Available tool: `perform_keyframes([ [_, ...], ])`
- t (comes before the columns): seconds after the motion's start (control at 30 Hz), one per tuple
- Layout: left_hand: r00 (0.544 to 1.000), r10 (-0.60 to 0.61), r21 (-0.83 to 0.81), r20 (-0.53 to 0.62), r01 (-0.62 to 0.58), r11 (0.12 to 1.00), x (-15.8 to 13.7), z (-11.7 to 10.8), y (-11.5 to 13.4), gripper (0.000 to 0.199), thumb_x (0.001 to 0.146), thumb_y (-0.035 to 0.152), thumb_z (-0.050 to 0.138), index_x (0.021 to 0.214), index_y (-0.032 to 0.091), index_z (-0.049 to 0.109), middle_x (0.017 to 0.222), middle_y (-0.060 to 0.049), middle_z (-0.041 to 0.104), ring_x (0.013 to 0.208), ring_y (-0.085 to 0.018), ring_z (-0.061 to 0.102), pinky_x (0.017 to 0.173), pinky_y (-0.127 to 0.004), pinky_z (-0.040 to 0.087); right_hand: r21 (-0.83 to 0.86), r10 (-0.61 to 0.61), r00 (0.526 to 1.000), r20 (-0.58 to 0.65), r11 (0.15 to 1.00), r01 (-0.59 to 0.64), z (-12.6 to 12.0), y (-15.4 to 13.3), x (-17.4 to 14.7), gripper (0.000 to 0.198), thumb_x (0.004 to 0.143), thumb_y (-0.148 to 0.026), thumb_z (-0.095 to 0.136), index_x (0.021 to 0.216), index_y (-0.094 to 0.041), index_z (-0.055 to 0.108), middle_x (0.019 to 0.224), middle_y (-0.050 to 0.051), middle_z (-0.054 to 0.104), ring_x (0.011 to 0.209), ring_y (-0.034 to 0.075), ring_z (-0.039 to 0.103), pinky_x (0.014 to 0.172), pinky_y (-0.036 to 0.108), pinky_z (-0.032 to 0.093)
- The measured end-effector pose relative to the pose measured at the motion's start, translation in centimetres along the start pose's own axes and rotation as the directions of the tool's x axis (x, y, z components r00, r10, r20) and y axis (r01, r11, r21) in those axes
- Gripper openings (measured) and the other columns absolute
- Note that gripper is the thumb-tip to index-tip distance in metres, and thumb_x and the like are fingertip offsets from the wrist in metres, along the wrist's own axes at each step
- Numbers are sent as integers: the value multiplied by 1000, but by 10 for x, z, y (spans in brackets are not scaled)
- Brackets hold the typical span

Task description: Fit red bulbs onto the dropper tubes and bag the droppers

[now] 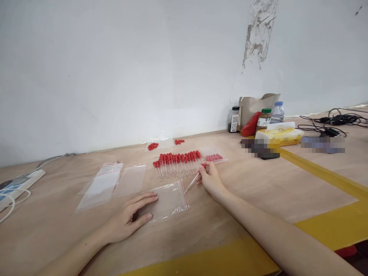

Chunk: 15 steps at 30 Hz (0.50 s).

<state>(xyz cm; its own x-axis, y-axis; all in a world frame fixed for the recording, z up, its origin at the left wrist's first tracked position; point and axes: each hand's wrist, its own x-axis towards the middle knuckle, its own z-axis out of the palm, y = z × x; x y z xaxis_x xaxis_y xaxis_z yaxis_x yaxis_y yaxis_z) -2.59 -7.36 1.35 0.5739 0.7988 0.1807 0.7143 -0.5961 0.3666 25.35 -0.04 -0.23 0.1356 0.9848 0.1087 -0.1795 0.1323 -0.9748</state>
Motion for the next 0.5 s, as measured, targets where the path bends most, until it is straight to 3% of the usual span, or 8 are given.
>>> perform_keyframes([
  [0.13, 1000, 1, 9, 10, -1, 1000, 0, 0, 0, 41, 85, 35, 44, 126, 29, 42, 132, -2, 42, 120, -22, 37, 100, -41, 32, -7, -5, 999, -42, 1000, 5, -4, -1, 4, 15, 76, -25, 50, 85, -21, 39, 57, -7, 49, 43, 8, 50, 38, 20, 45],
  [0.33, 1000, 6, 18, 13, -6, 1000, 0, 0, 0, 42, 86, 36, 44, 126, 28, 41, 132, -2, 42, 121, -21, 36, 101, -40, 31, 64, 104, 995, -5, 993, -104, 5, -1, -4, 9, 79, -20, 47, 81, -21, 38, 58, -6, 50, 44, 8, 52, 41, 20, 47],
  [0.43, 1000, 1, 14, 7, -2, 1000, 1, 0, 1, 45, 86, 36, 44, 129, 27, 36, 132, -3, 42, 121, -21, 37, 100, -39, 31, 132, 209, 974, 83, 967, -219, 7, -2, -10, 13, 77, -19, 51, 78, -21, 39, 60, -4, 53, 51, 10, 57, 52, 23, 50],
  [0.5, 1000, 1, 4, 1, -1, 1000, 2, 0, 3, 48, 85, 35, 44, 131, 27, 33, 132, -3, 42, 120, -21, 38, 100, -39, 32, 70, 247, 941, 231, 961, -269, 5, -3, -12, 16, 74, -21, 57, 77, -20, 41, 64, -3, 56, 57, 11, 59, 57, 25, 49],
])
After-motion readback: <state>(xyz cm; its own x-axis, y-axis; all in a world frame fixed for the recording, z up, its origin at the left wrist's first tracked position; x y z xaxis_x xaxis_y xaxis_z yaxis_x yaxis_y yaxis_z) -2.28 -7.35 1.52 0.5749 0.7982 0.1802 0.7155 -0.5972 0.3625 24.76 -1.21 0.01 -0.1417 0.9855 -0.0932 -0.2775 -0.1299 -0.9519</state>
